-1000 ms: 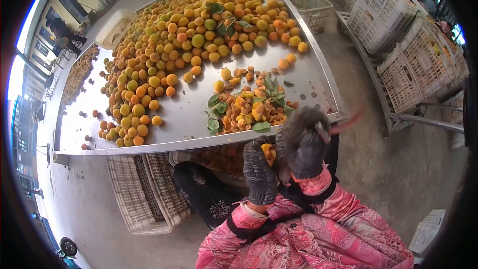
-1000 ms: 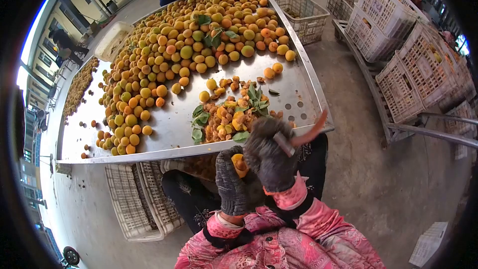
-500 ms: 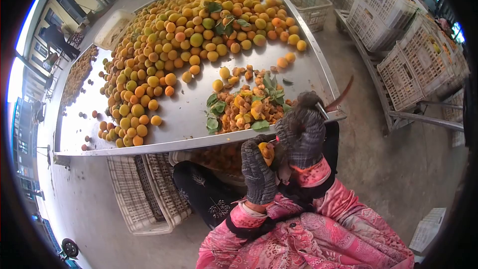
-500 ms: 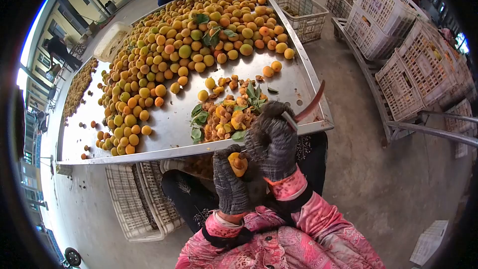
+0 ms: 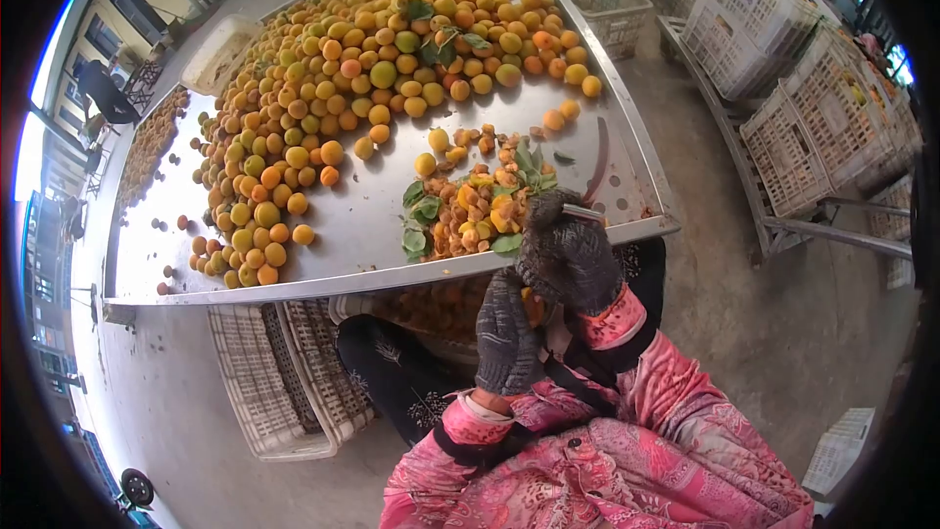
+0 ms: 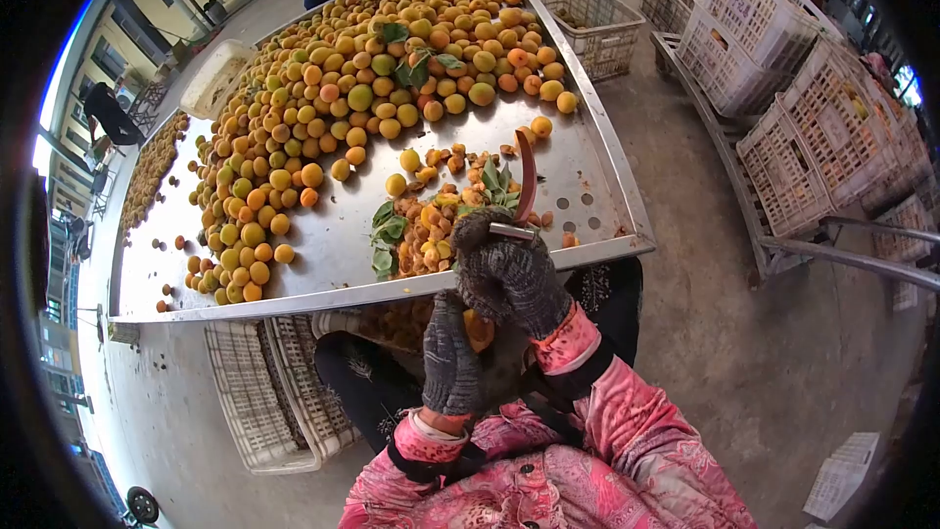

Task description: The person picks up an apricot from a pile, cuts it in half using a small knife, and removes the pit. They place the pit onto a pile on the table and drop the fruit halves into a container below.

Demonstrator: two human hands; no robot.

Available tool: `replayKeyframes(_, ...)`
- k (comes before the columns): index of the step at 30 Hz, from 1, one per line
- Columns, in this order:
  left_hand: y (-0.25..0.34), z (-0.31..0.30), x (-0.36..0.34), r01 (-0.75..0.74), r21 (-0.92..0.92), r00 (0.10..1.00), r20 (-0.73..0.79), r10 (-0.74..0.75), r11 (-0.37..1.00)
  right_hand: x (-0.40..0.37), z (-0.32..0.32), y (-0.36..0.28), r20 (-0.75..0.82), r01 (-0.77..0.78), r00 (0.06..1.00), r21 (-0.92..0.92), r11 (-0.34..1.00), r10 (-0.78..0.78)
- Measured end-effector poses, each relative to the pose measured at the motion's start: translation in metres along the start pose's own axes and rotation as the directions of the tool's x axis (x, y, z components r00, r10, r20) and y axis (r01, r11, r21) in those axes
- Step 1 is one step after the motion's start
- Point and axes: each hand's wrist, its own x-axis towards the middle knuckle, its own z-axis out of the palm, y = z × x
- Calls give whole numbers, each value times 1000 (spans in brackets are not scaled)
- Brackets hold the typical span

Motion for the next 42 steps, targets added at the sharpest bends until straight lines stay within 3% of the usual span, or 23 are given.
replayKeyframes(4, 14, -10, 14, 432, -458, 900, 166, -403, 777, 3, -11, 16, -50, -36, 997, 301, 953, 53)
replayKeyframes(5, 12, -8, 14, 430, -458, 901, 163, -402, 778, 0, -7, 13, -147, 103, 973, -416, 903, -179)
replayKeyframes(6, 9, -4, 12, 384, -487, 916, 92, -391, 785, 1, -7, 16, -145, 105, 973, -416, 903, -180)
replayKeyframes(7, 9, -2, 11, 337, -512, 924, 19, -381, 791, 3, -8, 20, -106, 124, 987, 68, 990, -116)
replayKeyframes(8, 10, -1, 10, 338, -511, 923, 18, -384, 790, 3, -8, 22, -43, 86, 996, 534, 841, -75)
replayKeyframes(14, 12, -4, 15, 252, -442, 956, -23, -292, 861, 1, -7, 19, -72, 32, 997, 545, 838, 9)
replayKeyframes(16, 4, -14, 18, -142, 106, 989, -19, 144, 984, 0, -8, 18, -38, -16, 998, 537, 844, 44)
replayKeyframes(18, 7, -20, 21, 28, 3, 995, 92, -28, 1000, -1, -5, 15, -129, 52, 991, 65, 997, -43)
replayKeyframes(22, -8, -20, 24, 209, -164, 943, 294, -154, 964, -8, 5, -2, 47, -31, 998, -54, 998, 34)
replayKeyframes(24, -17, -13, 20, 437, -373, 881, 360, -306, 819, -10, 14, -4, 338, 414, 909, -665, 621, -245)
replayKeyframes(25, -20, -10, 20, 614, -536, 788, 458, -412, 580, -16, 16, -9, 358, 401, 916, -783, 475, -183)
replayKeyframes(26, -25, -8, 22, 612, -537, 790, 455, -411, 581, -16, 14, -10, 361, 404, 914, -782, 475, -184)
replayKeyframes(27, -30, -6, 23, 184, -340, 956, 281, -87, 922, -15, 13, -7, 362, 386, 918, -710, 589, -165)
replayKeyframes(28, -32, -6, 23, -309, -31, 927, 214, 308, 951, -14, 9, -5, 367, 358, 919, -626, 693, -144)
replayKeyframes(29, -28, -5, 21, -311, -30, 927, 212, 310, 950, -18, 1, 5, 201, 350, 926, -771, 532, -318)
replayKeyframes(30, -18, -5, 14, 287, -564, 958, 188, -218, 774, -19, -6, 8, 201, 351, 926, -771, 531, -320)
replayKeyframes(31, -9, -5, 10, 576, -816, 675, 443, -590, 46, -18, -4, 7, 33, 297, 943, -540, 788, -333)
replayKeyframes(33, 16, -15, 12, 551, -832, 663, 483, -572, -64, -15, 10, 5, -193, 219, 964, 175, 960, -185)
replayKeyframes(37, 28, -14, 16, 542, -829, 588, 492, -641, -139, -17, 8, 10, -167, 216, 971, 320, 922, -169)
replayKeyframes(38, 23, -11, 14, 542, -829, 588, 491, -643, -138, -23, 7, 6, -35, 295, 943, -369, 882, -330)
replayKeyframes(39, 14, -5, 10, 560, -827, 652, 403, -642, 50, -30, 4, 3, 170, 314, 917, -864, 393, -361)
replayKeyframes(40, 10, -2, 8, 557, -796, 717, 317, -621, 236, -33, -7, 9, 168, 313, 918, -865, 393, -360)
replayKeyframes(42, 13, -1, 18, 538, -836, 734, 399, -550, 112, -37, -33, 28, 636, 621, 715, -769, -156, -289)
